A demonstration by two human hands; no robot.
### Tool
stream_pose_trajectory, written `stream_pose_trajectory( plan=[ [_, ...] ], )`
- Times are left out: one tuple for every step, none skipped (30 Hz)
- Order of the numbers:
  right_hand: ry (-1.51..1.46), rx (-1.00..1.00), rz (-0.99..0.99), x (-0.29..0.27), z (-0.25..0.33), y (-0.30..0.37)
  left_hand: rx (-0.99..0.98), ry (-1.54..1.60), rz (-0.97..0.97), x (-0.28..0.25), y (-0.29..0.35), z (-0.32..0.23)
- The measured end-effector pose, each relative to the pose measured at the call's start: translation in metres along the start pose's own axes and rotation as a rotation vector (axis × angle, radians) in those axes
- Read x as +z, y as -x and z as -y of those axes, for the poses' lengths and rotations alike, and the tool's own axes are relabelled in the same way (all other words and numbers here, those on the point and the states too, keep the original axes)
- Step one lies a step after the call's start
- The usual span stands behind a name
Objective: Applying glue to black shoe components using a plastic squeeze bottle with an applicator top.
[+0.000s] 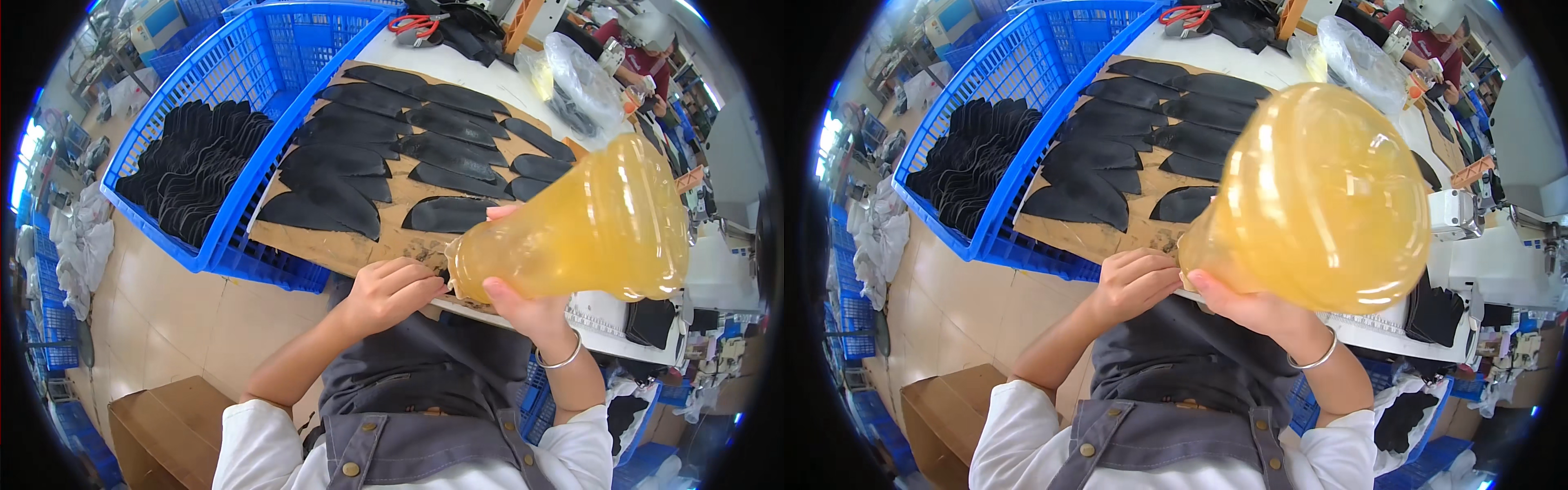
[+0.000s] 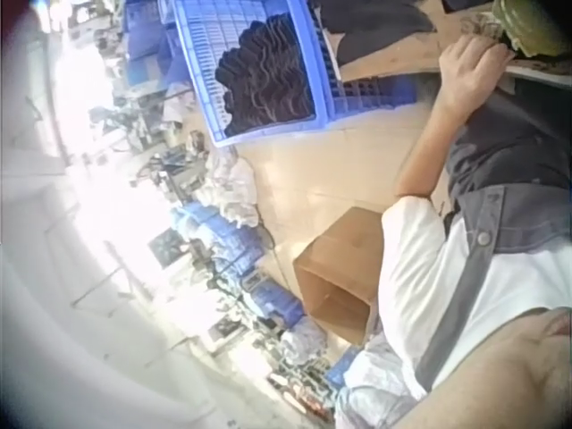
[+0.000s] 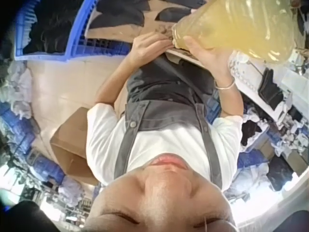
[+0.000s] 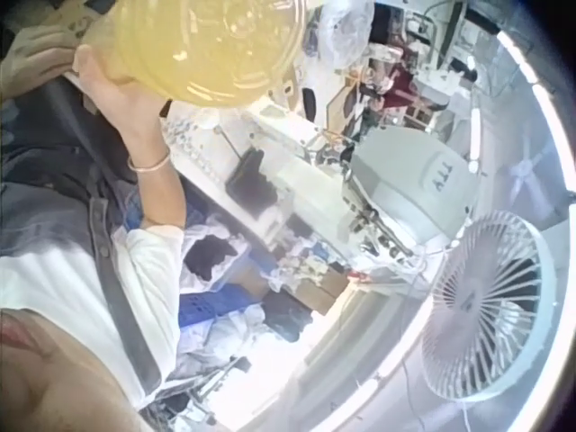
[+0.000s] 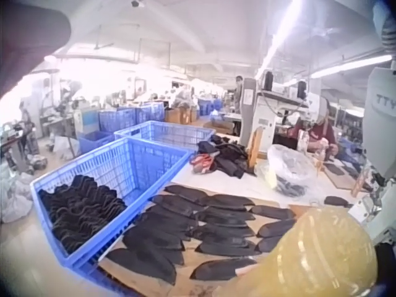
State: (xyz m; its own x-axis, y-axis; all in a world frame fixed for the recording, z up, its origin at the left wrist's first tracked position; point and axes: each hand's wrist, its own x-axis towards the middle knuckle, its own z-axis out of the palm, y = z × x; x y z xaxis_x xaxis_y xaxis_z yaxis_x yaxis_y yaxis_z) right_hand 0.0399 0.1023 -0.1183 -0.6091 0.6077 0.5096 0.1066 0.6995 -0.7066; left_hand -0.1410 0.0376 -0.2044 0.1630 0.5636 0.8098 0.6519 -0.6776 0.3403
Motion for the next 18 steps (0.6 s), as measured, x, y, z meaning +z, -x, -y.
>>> stream_pose_trajectory(
  plan=[
    [0.0,0.007,0.003,0.002,0.002,-0.002,0.003,-0.007,-0.011,0.001,0.001,0.001],
    [0.034,0.011,0.045,0.004,0.005,-0.003,0.007,-0.013,-0.019,0.002,0.001,0.001],
    [0.068,0.016,0.086,0.004,0.006,-0.004,0.002,-0.007,-0.014,0.002,0.002,0.002],
    [0.066,0.026,0.085,0.004,0.003,-0.002,0.013,-0.021,-0.007,0.001,0.001,0.003],
    [0.026,0.006,0.106,0.004,-0.001,0.001,0.026,-0.033,0.0,0.0,0.0,0.004],
    [-0.013,-0.014,0.126,0.003,-0.004,0.004,0.025,-0.024,0.006,0.0,-0.002,0.002],
    [-0.01,-0.005,0.121,0.002,-0.006,0.006,0.023,-0.044,-0.005,-0.002,-0.005,0.0],
    [0.094,0.068,0.098,0.0,-0.008,0.008,0.022,-0.067,-0.019,-0.002,-0.007,0.0],
    [0.2,0.141,0.074,-0.001,-0.01,0.009,0.012,-0.053,0.0,-0.002,-0.007,0.001],
    [0.207,0.146,0.07,-0.005,-0.015,0.013,0.016,-0.044,-0.001,0.001,-0.004,0.002],
    [0.188,0.087,0.0,-0.01,-0.024,0.02,0.01,-0.061,0.0,0.003,-0.001,0.002],
    [0.171,0.03,-0.069,-0.018,-0.029,0.027,0.003,-0.074,0.001,0.005,0.001,0.003],
    [0.178,0.032,-0.068,-0.03,-0.025,0.031,0.009,-0.068,-0.006,0.005,0.001,0.003],
    [0.259,0.107,-0.054,-0.043,-0.017,0.036,0.005,-0.068,-0.008,0.004,0.001,0.002],
    [0.344,0.183,-0.04,-0.054,-0.011,0.043,0.005,-0.073,-0.009,0.003,0.001,0.001],
    [0.27,0.268,-0.169,-0.062,-0.01,0.053,0.005,-0.079,-0.01,0.002,0.001,0.001],
    [0.196,0.35,-0.299,-0.07,-0.009,0.059,0.005,-0.079,-0.016,0.003,0.001,0.001],
    [0.199,0.347,-0.296,-0.075,-0.009,0.063,0.011,-0.069,-0.013,0.003,0.0,0.002]
  ],
)
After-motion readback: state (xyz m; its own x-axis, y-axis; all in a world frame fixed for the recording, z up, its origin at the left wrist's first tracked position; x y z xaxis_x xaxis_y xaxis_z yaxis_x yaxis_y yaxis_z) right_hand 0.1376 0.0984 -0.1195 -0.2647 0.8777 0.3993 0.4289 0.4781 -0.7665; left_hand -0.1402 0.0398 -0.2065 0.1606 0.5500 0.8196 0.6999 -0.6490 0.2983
